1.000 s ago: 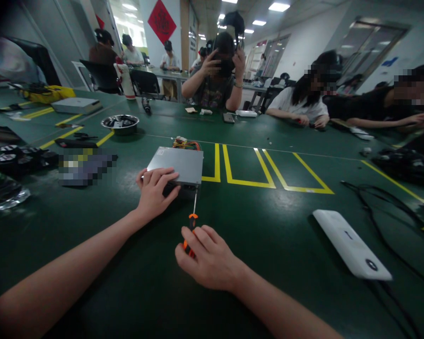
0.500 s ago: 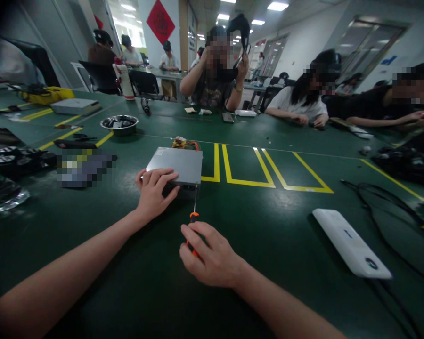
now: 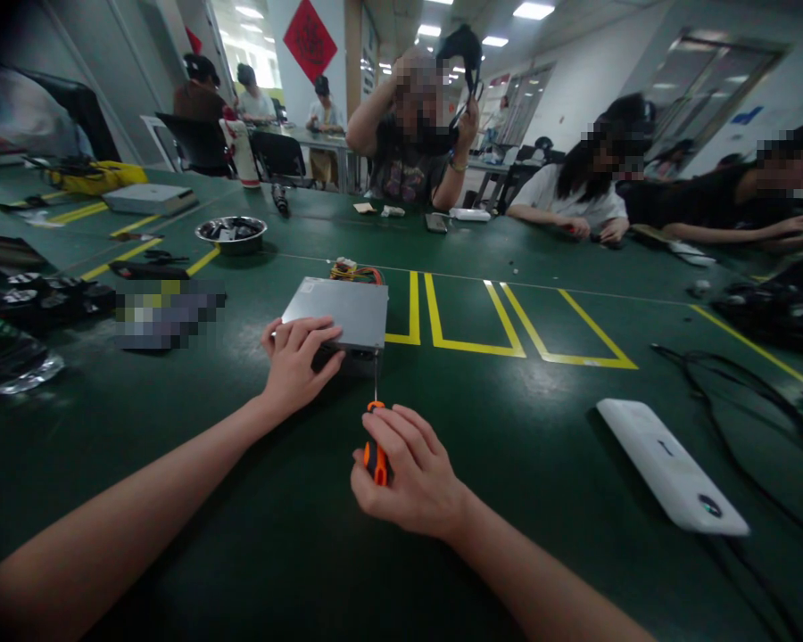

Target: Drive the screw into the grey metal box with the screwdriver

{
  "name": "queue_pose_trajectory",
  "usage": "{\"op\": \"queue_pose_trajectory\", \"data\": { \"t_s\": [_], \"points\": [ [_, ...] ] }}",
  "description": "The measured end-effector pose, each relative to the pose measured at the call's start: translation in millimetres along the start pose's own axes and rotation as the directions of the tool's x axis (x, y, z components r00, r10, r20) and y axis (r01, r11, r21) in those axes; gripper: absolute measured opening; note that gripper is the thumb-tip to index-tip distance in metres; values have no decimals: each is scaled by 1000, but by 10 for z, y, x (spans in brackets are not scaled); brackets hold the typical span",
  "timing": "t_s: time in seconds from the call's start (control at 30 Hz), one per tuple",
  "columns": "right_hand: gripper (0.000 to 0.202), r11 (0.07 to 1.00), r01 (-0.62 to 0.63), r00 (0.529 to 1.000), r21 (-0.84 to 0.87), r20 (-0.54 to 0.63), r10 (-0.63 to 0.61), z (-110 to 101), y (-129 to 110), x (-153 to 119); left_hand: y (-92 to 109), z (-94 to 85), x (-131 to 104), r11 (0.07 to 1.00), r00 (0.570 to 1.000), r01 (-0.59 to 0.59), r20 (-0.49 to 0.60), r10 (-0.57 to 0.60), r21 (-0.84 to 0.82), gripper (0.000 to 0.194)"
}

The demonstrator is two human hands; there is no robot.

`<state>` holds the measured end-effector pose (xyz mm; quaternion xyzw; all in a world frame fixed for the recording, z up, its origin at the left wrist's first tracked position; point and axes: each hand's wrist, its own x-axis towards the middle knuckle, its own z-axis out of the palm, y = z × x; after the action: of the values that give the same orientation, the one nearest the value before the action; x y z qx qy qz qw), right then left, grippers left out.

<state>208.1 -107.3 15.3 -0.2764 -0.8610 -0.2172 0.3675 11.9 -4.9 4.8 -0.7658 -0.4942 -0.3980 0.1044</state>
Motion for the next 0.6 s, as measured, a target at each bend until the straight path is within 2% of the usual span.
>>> {"op": "queue_pose_trajectory", "data": {
  "t_s": [0.07, 0.23, 0.3, 0.43, 0.6],
  "points": [
    [25, 1000, -8, 1000, -16, -26, 8, 5, 2, -5, 2, 2, -2, 1000, 1000, 1, -3, -1, -1, 27],
    [17, 991, 130, 990, 38, 41, -131, -18, 16, 19, 2, 6, -3, 1000, 1000, -2, -5, 2, 1, 26],
    [17, 996, 87, 995, 33, 36, -88, -9, 20, 14, 0, 6, -3, 1000, 1000, -1, -5, 1, -2, 26],
    [23, 999, -26, 998, -40, -55, 24, 22, 11, -14, -2, 4, -3, 1000, 1000, -1, -3, 1, 1, 28],
    [19, 993, 119, 993, 6, 4, -119, -17, 6, 20, -3, 6, -4, 1000, 1000, -3, -5, 3, 1, 27]
  ]
}}
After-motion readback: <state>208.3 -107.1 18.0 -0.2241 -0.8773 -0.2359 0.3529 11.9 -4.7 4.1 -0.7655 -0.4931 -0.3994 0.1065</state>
